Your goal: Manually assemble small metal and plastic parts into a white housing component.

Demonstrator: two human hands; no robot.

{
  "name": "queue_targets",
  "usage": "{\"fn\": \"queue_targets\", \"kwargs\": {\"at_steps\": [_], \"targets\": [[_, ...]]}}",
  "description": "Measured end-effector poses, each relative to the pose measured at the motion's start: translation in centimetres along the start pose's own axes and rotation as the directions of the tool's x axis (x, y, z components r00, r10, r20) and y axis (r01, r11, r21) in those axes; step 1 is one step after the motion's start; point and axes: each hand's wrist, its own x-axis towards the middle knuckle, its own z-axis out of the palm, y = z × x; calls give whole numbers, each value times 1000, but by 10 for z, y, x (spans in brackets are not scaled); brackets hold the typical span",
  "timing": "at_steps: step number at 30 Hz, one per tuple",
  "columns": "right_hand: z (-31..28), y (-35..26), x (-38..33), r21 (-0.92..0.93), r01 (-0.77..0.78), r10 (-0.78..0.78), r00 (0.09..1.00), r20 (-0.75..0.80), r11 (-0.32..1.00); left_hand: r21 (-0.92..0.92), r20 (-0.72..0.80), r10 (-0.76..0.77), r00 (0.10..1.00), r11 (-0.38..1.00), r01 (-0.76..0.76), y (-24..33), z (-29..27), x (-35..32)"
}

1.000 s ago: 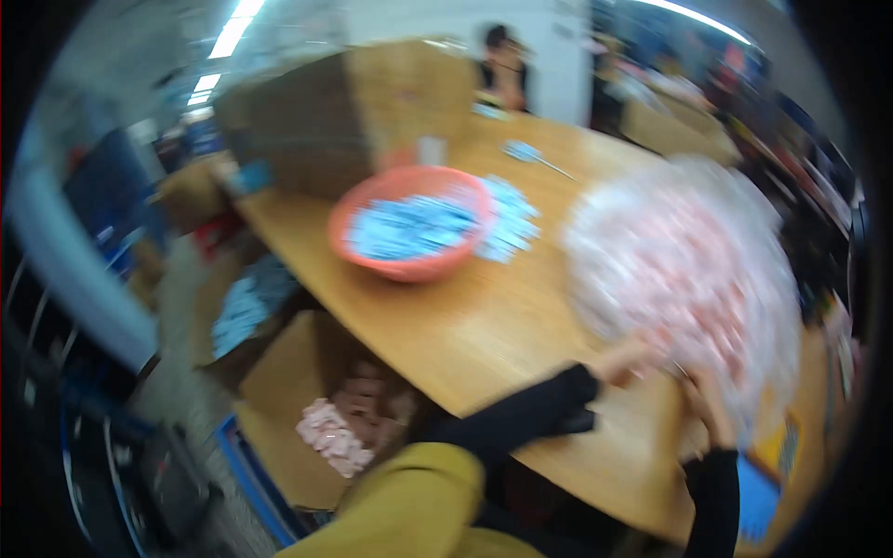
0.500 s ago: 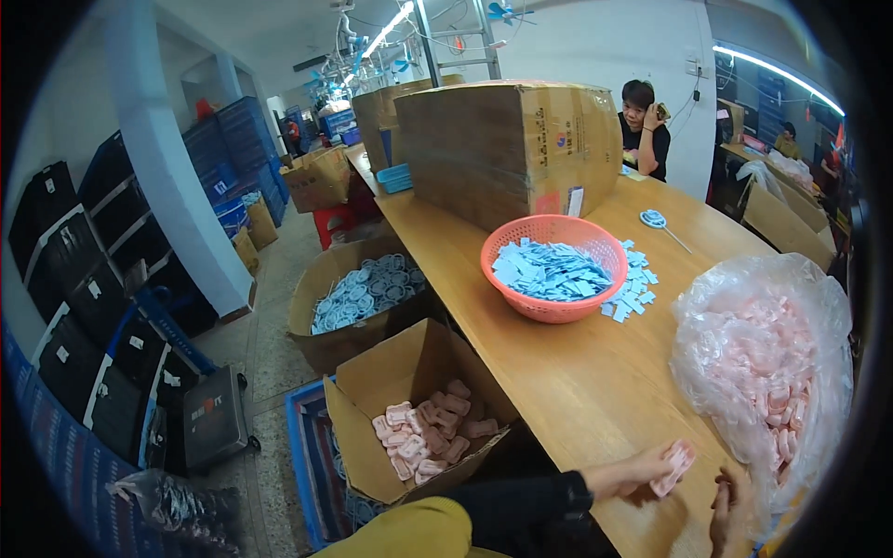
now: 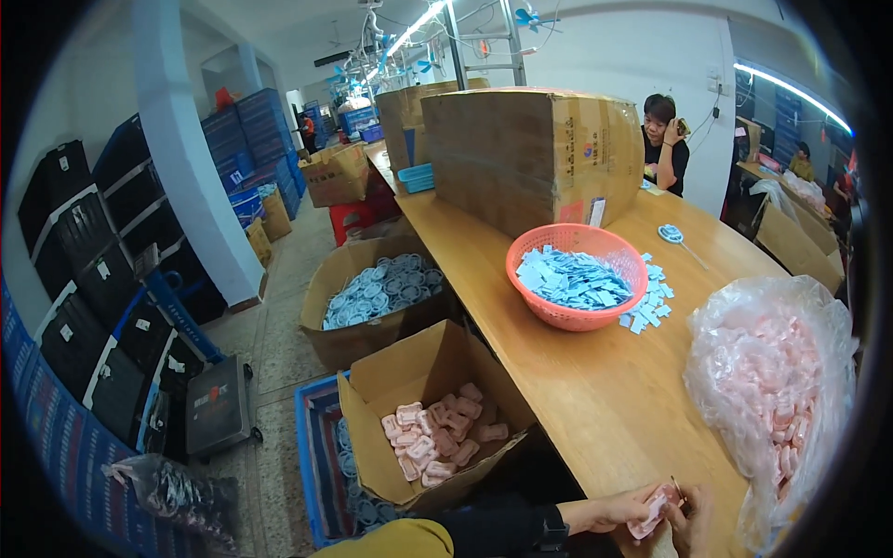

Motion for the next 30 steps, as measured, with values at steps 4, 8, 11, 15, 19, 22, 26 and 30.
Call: {"fn": "queue_targets", "kwargs": {"at_steps": [4,8,11,15,19,22,26,30], "targets": [[-5,-8,-4,-70,35,-34,999,25,997,-2,3,-50,999,999,50,-10,-12,3],[1,-2,-8,-92,-4,4,1000,-1,996,-51,30,-37,999,998,38,-10,-7,2],[-2,-6,-10,-152,-32,32,999,4,988,-76,14,-45,999,996,46,-11,-6,2],[0,-19,-8,-352,58,-75,996,-37,934,-115,-5,-39,999,993,38,-11,-6,5],[1,-23,-6,-474,138,-180,983,-44,869,-115,24,-53,998,992,55,-6,-4,2],[4,-29,-6,-506,135,-169,985,-22,852,-143,-15,-54,998,988,51,-7,-2,2],[8,-18,-14,-511,113,-160,986,-48,852,-142,-11,-63,998,988,61,-13,-1,2],[9,-17,-32,-408,14,-87,983,-160,913,-112,88,-17,996,993,27,-39,-11,18]]}}
